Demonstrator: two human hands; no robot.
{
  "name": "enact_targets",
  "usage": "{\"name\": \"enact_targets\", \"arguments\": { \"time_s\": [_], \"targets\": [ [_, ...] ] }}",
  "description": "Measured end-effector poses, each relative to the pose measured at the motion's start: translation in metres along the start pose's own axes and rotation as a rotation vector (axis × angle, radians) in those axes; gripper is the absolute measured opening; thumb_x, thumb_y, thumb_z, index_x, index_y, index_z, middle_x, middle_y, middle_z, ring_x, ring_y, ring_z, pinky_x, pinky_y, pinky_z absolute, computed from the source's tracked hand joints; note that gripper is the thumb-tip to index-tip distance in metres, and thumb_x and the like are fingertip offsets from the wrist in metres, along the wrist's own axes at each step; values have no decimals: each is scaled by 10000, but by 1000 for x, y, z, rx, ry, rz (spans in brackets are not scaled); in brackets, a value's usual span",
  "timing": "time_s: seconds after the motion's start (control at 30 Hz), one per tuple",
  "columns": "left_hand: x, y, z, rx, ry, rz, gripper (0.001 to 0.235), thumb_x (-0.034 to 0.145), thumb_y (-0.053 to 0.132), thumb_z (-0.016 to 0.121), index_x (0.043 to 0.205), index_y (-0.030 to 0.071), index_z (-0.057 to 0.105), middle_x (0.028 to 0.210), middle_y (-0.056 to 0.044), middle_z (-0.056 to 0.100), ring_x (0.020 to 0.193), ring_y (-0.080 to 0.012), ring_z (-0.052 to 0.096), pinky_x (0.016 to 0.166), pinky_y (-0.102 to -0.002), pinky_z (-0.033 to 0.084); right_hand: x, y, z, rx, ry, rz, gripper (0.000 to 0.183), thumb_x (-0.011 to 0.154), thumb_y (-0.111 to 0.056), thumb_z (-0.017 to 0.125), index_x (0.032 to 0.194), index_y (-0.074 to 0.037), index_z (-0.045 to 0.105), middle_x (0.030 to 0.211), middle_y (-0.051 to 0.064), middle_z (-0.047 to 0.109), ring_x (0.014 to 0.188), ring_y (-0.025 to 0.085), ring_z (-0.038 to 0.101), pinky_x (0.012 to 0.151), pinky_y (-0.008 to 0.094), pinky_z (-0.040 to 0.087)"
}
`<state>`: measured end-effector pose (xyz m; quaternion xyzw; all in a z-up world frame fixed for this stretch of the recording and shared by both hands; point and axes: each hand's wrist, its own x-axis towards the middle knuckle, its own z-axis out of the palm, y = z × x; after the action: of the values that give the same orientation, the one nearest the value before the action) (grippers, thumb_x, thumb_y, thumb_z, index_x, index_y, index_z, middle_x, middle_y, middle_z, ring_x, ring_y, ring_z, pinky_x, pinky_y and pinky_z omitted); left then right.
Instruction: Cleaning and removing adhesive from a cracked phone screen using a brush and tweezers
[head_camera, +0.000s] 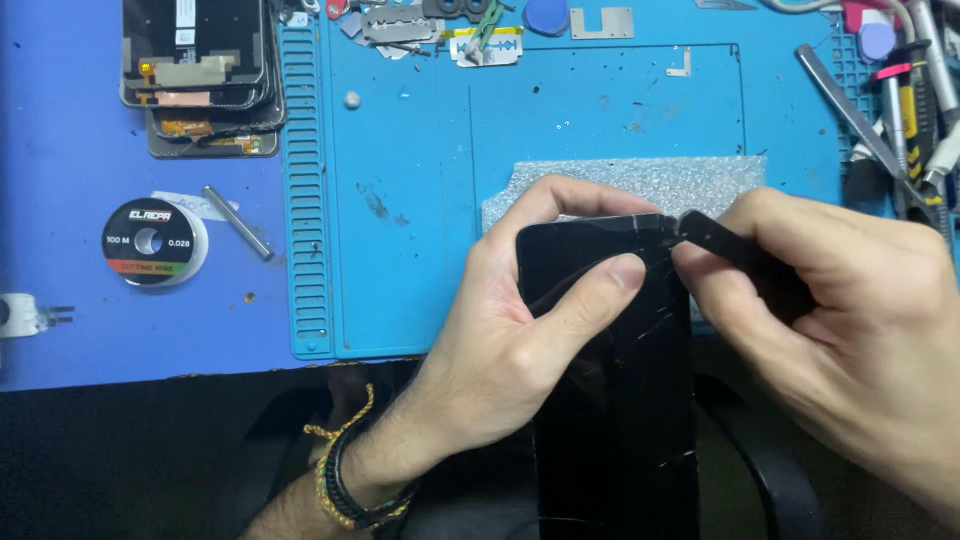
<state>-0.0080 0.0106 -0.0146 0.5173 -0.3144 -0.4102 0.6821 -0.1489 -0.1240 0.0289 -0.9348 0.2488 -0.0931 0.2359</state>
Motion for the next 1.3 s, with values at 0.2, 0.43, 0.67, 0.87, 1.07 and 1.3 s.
{"name": "enact_targets", "arguments": {
  "time_s": [0.2,0.43,0.67,0.87,1.07,1.3],
  "targets": [
    [0,-2,1,11,-14,5,320,991,312,597,1221,90,615,1214,-33,675,1126,-134,659,1001,-267,554,-2,6,-3,-30,-18,-103,85,989,-54,661,906,-68,655,770,50,644,576,182,524,574,313,400],
    [3,0,-1,9,-16,-31,323,979,308,602,1216,92,631,1215,-31,685,1109,-141,676,973,-274,581,0,10,-9,-23,-78,-11,68,952,-101,656,915,-125,707,782,-34,724,584,117,613,560,275,438],
    [5,3,-6,-179,11,-155,409,932,317,640,1236,43,649,1163,-47,669,967,-139,674,846,-256,585,0,39,-4,42,45,42,83,1058,-34,707,994,-25,758,897,83,694,788,182,621,722,313,436],
    [7,3,-6,-265,11,-205,386,926,260,664,1230,23,637,1155,-70,691,952,-147,682,838,-272,599,3,41,-6,54,31,41,107,963,-64,830,1066,-73,805,960,83,698,798,151,609,658,263,429],
    [8,3,-4,-247,25,-219,391,921,268,663,1220,18,636,1154,-78,697,963,-155,686,850,-281,599,3,40,3,186,93,87,318,886,-88,918,991,8,634,928,101,653,791,158,595,674,250,447],
    [9,3,-3,-184,14,-181,406,927,303,646,1222,25,645,1183,-70,687,1020,-166,688,890,-281,581,-11,79,9,125,163,185,225,1143,-18,794,1313,45,662,1257,167,593,1011,228,577,962,324,453]
  ]
}}
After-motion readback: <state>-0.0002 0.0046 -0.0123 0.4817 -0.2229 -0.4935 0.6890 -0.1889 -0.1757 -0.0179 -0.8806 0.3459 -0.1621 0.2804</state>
